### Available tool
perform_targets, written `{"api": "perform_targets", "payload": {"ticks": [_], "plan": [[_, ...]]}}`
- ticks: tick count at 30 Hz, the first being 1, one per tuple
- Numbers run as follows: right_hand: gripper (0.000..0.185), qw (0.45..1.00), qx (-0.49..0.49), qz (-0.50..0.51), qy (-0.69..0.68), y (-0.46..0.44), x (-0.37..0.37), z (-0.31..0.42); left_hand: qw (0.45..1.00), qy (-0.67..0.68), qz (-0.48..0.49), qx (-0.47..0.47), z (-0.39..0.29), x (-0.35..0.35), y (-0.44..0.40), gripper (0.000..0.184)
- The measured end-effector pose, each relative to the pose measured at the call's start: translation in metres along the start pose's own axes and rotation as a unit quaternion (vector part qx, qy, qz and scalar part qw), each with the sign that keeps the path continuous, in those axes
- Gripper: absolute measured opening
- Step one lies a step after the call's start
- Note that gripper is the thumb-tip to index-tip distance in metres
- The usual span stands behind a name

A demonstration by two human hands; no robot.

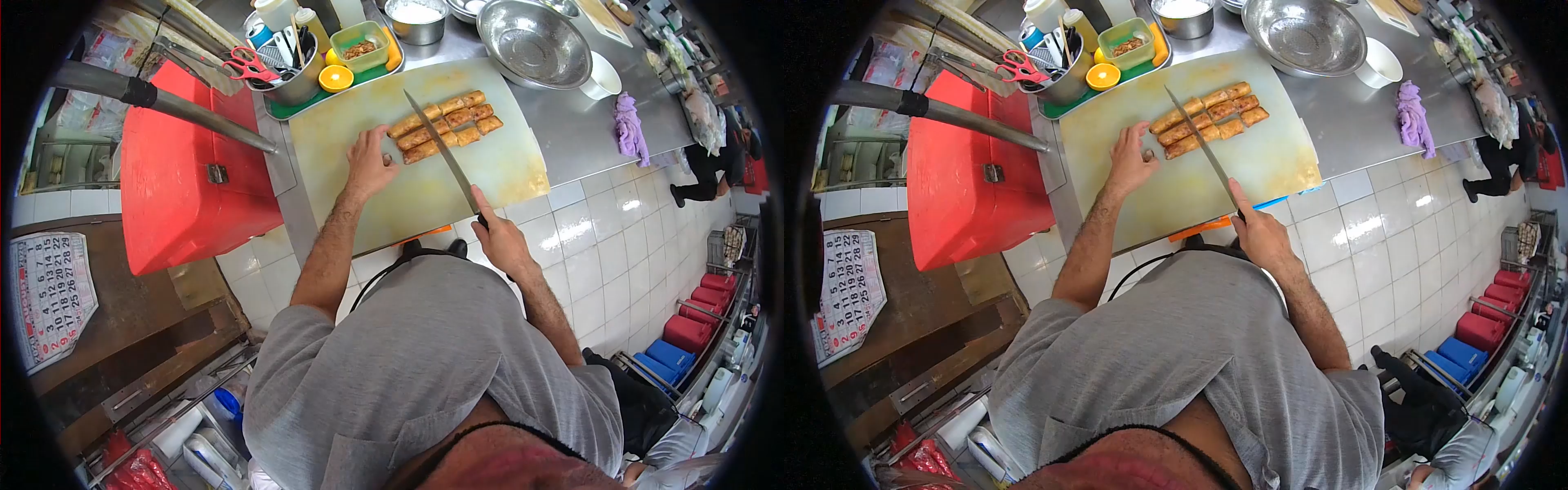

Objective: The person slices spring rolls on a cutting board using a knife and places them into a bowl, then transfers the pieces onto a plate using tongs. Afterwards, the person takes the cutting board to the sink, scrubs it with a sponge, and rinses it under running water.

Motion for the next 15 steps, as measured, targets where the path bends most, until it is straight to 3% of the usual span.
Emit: {"api": "perform_targets", "payload": {"ticks": [5,9,11,15], "plan": [[0.068,1.0,0.006,0.007,-0.011,-0.001,0.0,0.001,0.996,0.035,0.032,-0.075,0.023,0.002,-0.002,0.067],[0.068,1.0,-0.01,0.001,-0.008,-0.001,0.0,0.007,0.993,0.088,0.045,-0.068,0.03,-0.004,-0.02,0.063],[0.067,1.0,-0.002,0.005,0.006,-0.002,0.001,0.009,0.976,0.206,-0.062,-0.047,0.036,-0.016,-0.042,0.05],[0.066,1.0,0.009,0.012,0.025,-0.005,0.002,0.01,0.965,0.225,-0.119,-0.058,0.019,-0.026,-0.088,0.037]]}}
Point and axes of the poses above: each hand's wrist, its own y-axis away from the middle knuckle, its own x-axis out of the palm, z = x × y, the point moved 9 cm from there along -y, towards the middle knuckle, and after that the axes turned 12 degrees about -y, right-handed, at the moved point
